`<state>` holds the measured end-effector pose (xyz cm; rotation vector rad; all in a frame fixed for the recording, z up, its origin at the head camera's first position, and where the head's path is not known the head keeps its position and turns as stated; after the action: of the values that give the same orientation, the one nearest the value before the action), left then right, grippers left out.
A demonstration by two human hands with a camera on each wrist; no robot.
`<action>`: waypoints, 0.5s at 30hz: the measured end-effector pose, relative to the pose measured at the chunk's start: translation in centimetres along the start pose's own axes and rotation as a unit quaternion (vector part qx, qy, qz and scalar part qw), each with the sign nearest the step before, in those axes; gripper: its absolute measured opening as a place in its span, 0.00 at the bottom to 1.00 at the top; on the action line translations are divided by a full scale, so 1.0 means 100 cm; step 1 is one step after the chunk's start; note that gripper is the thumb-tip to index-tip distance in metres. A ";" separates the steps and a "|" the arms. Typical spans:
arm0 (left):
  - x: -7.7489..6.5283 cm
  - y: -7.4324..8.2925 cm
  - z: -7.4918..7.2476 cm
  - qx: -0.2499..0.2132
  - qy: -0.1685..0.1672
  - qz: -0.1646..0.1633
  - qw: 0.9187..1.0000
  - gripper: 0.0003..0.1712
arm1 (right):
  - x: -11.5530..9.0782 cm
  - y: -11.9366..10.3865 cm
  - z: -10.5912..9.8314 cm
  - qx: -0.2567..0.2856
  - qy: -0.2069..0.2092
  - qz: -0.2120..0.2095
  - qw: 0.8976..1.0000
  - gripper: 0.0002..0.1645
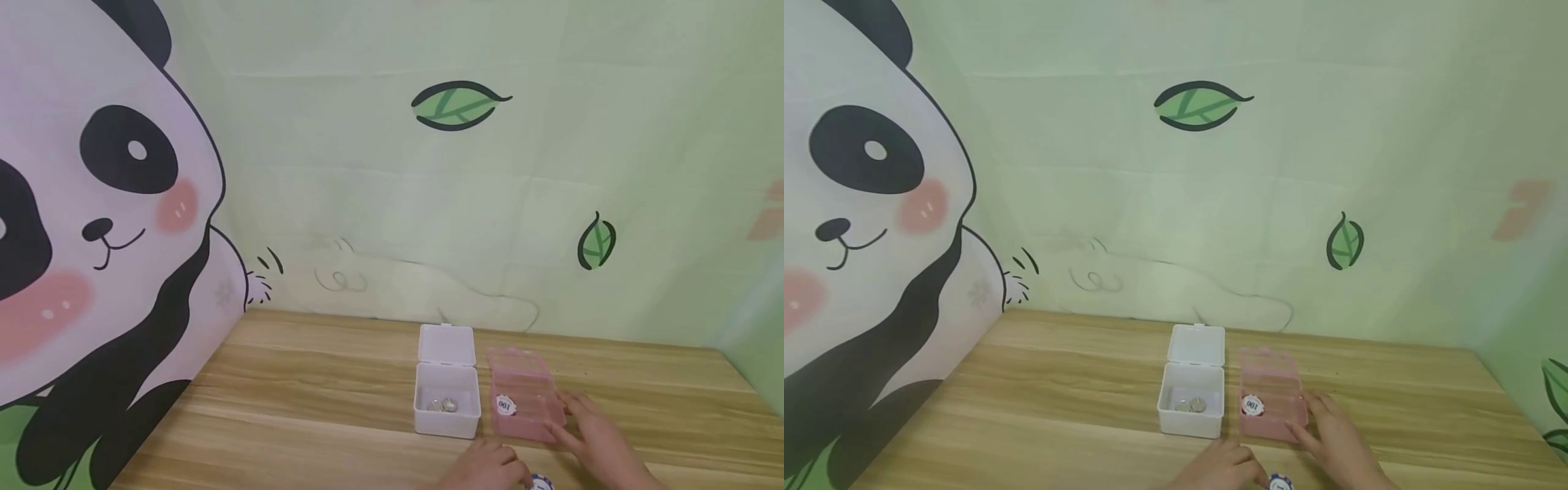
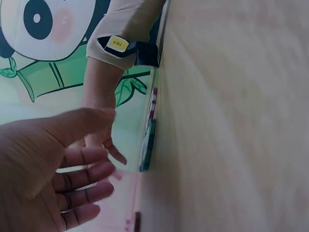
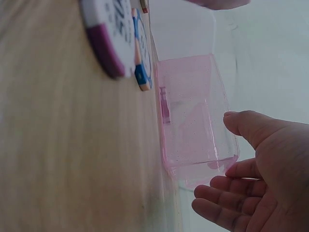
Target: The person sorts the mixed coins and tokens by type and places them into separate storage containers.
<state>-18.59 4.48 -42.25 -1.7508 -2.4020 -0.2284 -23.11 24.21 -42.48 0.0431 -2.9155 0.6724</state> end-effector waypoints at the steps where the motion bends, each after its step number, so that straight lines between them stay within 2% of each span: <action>1: 0.001 0.000 0.002 -0.002 -0.009 -0.006 1.000 0.12 | 0.000 0.000 0.000 0.001 0.002 0.000 1.000 0.37; 8: 0.005 -0.004 0.015 -0.014 -0.059 -0.024 0.998 0.13 | 0.000 -0.001 -0.001 0.001 0.006 -0.002 1.000 0.37; 15: 0.005 -0.006 0.021 -0.030 -0.076 -0.028 0.996 0.15 | 0.000 -0.002 -0.001 0.002 0.011 -0.008 1.000 0.36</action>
<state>-19.41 5.27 -44.24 -1.7870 -2.5786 -0.1820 -23.02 24.05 -42.25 0.0584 -2.8905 0.6720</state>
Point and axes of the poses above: each hand's wrist, its own x-axis towards the middle knuckle, its own z-axis out of the palm, y = z × x, the point moved 3 cm from there along x, towards the middle knuckle, and after that the axes turned 15 degrees about z, right-handed, at the moved point
